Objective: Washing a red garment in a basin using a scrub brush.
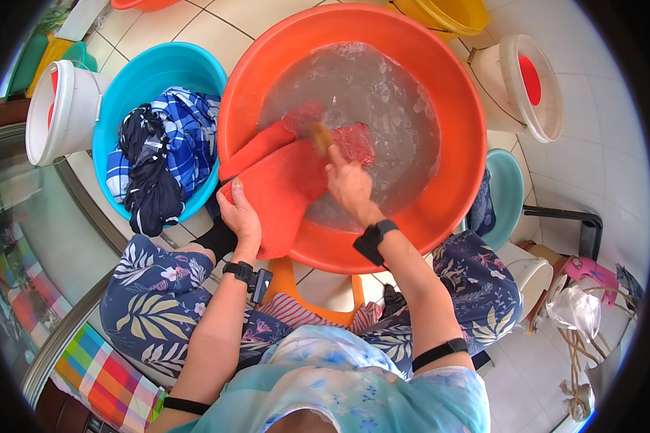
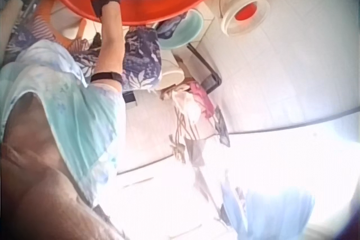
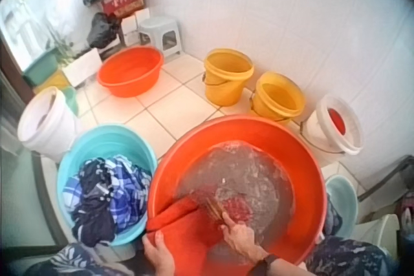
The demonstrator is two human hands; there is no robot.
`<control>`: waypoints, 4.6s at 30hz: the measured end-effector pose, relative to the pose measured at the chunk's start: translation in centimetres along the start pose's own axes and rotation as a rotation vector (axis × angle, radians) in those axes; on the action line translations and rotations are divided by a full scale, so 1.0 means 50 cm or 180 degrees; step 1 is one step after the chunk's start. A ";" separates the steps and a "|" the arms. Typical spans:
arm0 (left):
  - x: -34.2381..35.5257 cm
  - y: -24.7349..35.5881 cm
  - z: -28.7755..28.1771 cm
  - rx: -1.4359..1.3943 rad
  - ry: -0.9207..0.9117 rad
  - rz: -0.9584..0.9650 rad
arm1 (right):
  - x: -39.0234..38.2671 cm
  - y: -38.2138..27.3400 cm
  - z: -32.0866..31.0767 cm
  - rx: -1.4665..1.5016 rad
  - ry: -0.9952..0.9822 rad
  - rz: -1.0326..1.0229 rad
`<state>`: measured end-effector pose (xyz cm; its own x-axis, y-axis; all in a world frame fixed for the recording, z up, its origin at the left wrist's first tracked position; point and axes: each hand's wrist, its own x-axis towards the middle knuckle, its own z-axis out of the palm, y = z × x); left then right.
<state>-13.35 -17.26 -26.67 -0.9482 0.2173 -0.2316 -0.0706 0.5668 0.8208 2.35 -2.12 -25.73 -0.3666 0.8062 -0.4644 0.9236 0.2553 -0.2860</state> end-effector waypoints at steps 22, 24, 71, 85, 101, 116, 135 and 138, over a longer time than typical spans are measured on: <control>0.027 0.030 -0.037 0.1297 -0.0916 0.0210 | -0.115 0.076 -0.065 0.3113 -0.0763 0.1350; 0.025 0.074 -0.060 0.1619 -0.0939 0.0207 | -0.136 0.064 -0.048 0.3649 -0.0579 0.1157; 0.073 0.049 -0.131 -0.0470 -0.1678 -0.0825 | -0.204 -0.035 -0.083 0.4547 -0.1333 0.0839; -0.253 0.212 -0.045 0.1611 -0.2854 0.3325 | -0.172 0.047 -0.131 0.3786 -0.1064 0.1250; 0.028 0.138 -0.162 0.1711 -0.2592 -0.1193 | -0.176 0.081 -0.229 0.4902 -0.0186 0.1282; 0.146 0.476 -0.031 -0.0303 -0.2814 -0.0030 | -0.163 0.093 -0.463 0.6392 0.0735 0.0677; 0.273 0.343 -0.122 0.0968 -0.1793 0.1556 | -0.294 -0.072 -0.032 0.4288 -0.1533 0.1687; 0.272 0.329 -0.144 0.2083 -0.1447 0.1677 | -0.307 -0.077 -0.047 0.3698 -0.1750 0.1579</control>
<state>-29.64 -10.70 -12.56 -0.5878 0.7815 -0.2093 0.6490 0.6100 0.4546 4.70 -14.21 -15.54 -0.2773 0.2987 -0.9132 0.4457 -0.8020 -0.3977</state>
